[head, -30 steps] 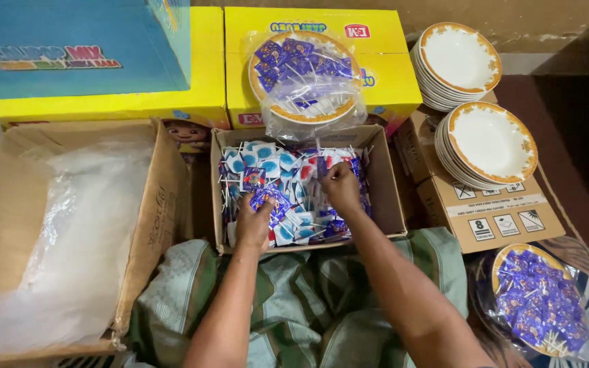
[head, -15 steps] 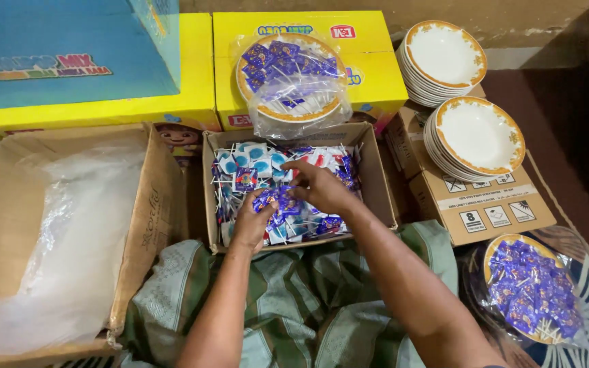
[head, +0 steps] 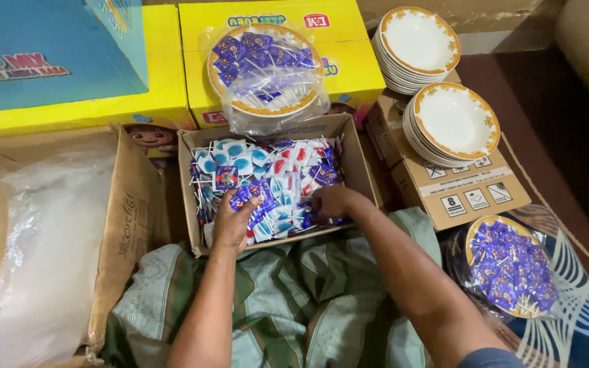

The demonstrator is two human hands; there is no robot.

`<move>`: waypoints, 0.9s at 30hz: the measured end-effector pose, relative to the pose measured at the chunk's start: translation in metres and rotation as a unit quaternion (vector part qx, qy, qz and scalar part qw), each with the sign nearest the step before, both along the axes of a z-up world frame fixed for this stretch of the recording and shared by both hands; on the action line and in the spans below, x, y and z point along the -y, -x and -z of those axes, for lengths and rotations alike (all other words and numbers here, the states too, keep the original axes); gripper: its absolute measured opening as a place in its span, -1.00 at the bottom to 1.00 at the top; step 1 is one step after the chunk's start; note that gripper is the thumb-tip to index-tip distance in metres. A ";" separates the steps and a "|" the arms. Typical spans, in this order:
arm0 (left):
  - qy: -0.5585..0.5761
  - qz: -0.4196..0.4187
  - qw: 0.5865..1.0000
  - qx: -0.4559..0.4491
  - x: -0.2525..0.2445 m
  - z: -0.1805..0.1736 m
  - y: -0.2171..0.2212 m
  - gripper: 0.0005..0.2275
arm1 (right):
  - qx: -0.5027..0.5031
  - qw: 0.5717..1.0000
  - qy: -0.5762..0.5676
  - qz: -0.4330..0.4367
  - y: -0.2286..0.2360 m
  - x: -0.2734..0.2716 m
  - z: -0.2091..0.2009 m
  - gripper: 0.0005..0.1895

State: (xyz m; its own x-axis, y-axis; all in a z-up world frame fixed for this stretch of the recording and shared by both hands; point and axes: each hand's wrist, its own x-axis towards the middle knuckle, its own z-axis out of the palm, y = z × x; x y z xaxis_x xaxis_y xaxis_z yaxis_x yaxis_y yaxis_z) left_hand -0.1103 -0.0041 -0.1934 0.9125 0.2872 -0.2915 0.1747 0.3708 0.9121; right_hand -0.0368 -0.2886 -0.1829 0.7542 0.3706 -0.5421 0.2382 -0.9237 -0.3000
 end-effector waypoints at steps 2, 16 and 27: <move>-0.001 -0.008 1.000 -0.003 0.002 0.003 0.001 -0.59 | 0.017 1.000 -0.003 -0.015 0.015 -0.002 -0.015 -0.60; -0.055 -0.053 0.997 -0.022 0.004 0.006 -0.004 -0.59 | -0.004 0.754 -0.585 0.299 0.024 -0.021 -0.075 -0.87; -0.014 0.000 1.000 0.008 0.011 0.002 0.000 -0.59 | 0.047 0.917 -0.381 0.104 0.029 -0.076 -0.112 -0.42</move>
